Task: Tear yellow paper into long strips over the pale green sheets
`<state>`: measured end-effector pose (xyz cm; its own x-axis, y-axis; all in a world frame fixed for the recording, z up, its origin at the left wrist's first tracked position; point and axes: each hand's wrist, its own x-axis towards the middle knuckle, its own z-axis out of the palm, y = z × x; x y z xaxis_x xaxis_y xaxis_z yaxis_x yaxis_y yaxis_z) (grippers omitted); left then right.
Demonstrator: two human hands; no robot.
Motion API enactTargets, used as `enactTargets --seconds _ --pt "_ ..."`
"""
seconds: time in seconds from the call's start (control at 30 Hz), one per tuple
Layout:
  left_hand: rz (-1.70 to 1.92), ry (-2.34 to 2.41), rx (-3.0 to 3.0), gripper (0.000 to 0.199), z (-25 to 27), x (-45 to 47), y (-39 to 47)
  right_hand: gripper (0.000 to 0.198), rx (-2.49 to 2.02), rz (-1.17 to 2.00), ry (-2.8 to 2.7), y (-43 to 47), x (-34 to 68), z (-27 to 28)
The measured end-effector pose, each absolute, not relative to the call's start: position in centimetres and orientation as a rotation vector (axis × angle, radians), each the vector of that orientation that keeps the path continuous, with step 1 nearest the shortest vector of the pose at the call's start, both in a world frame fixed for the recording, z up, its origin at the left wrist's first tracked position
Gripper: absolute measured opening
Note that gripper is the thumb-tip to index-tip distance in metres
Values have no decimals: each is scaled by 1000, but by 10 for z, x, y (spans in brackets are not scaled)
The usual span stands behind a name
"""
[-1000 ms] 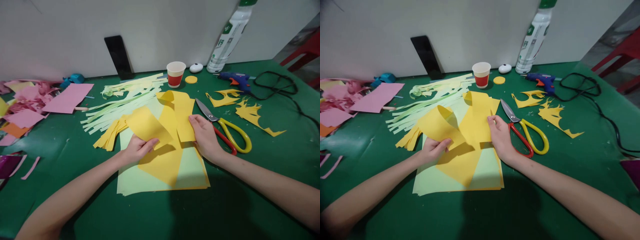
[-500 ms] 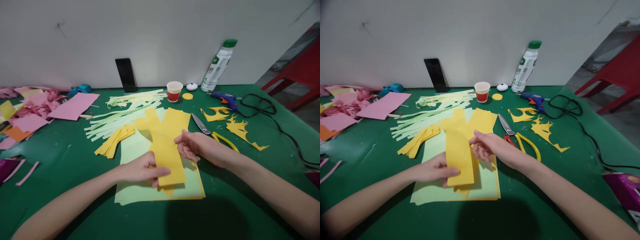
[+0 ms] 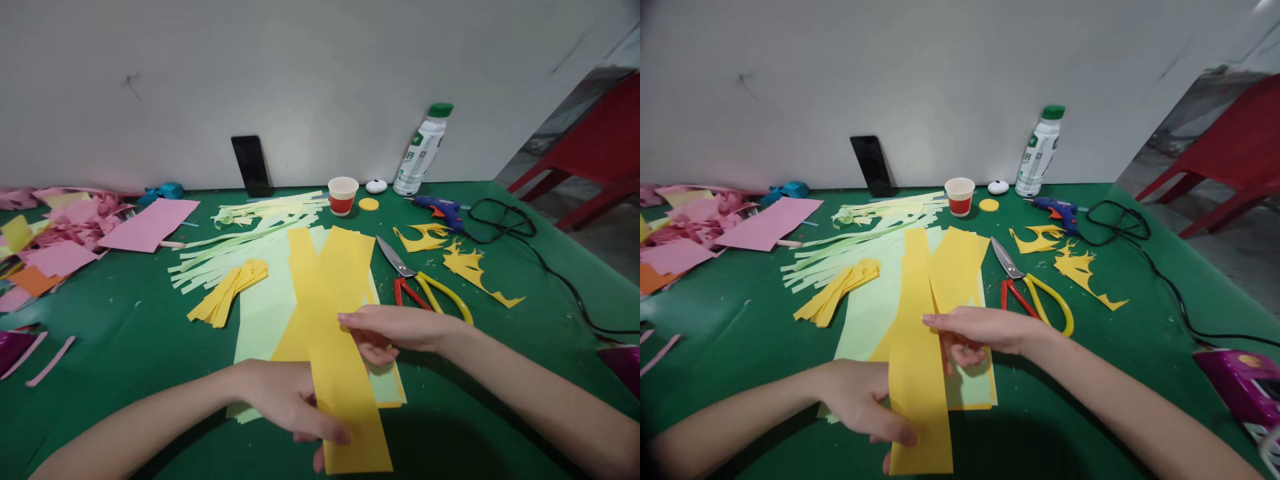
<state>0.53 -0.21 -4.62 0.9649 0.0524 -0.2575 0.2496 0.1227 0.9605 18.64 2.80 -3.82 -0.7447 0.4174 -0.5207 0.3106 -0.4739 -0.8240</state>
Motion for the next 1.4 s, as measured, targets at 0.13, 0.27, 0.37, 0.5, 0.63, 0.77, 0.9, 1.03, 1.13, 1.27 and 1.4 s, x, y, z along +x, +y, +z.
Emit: enactTargets --seconds 0.13,0.27,0.37,0.5,0.63,0.77,0.9,1.03,1.13,1.27,1.4 --pt "-180 227 1503 22 -50 14 -10 33 -1149 2155 -1286 25 171 -49" --pt "-317 76 1586 23 -53 11 -12 28 -1186 1866 -1203 48 190 -47" --pt "-499 77 1622 24 -44 -4 -3 23 -1192 1686 -1221 69 217 -37" --pt "-500 234 1791 27 -19 -33 23 25 -1234 1526 -1278 77 239 -24" --pt "-195 461 1693 34 -11 -48 48 20 -1225 1446 -1461 62 233 -14" --pt "510 814 1577 31 -18 -34 50 23 -1167 1408 -1736 43 218 -6" --pt "616 688 1611 22 -12 -8 40 15 -1076 1311 -1869 30 211 3" --pt "647 748 1853 44 3 6 38 13 -1009 985 -2080 22 211 12" --pt "667 707 1864 33 7 8 44 13 -949 864 -2174 19 213 17" --pt "424 554 1699 40 9 9 45 11 -861 855 -2171 17 215 19" --pt "83 367 1418 59 16 13 36 9 -817 945 -2037 16 215 19"
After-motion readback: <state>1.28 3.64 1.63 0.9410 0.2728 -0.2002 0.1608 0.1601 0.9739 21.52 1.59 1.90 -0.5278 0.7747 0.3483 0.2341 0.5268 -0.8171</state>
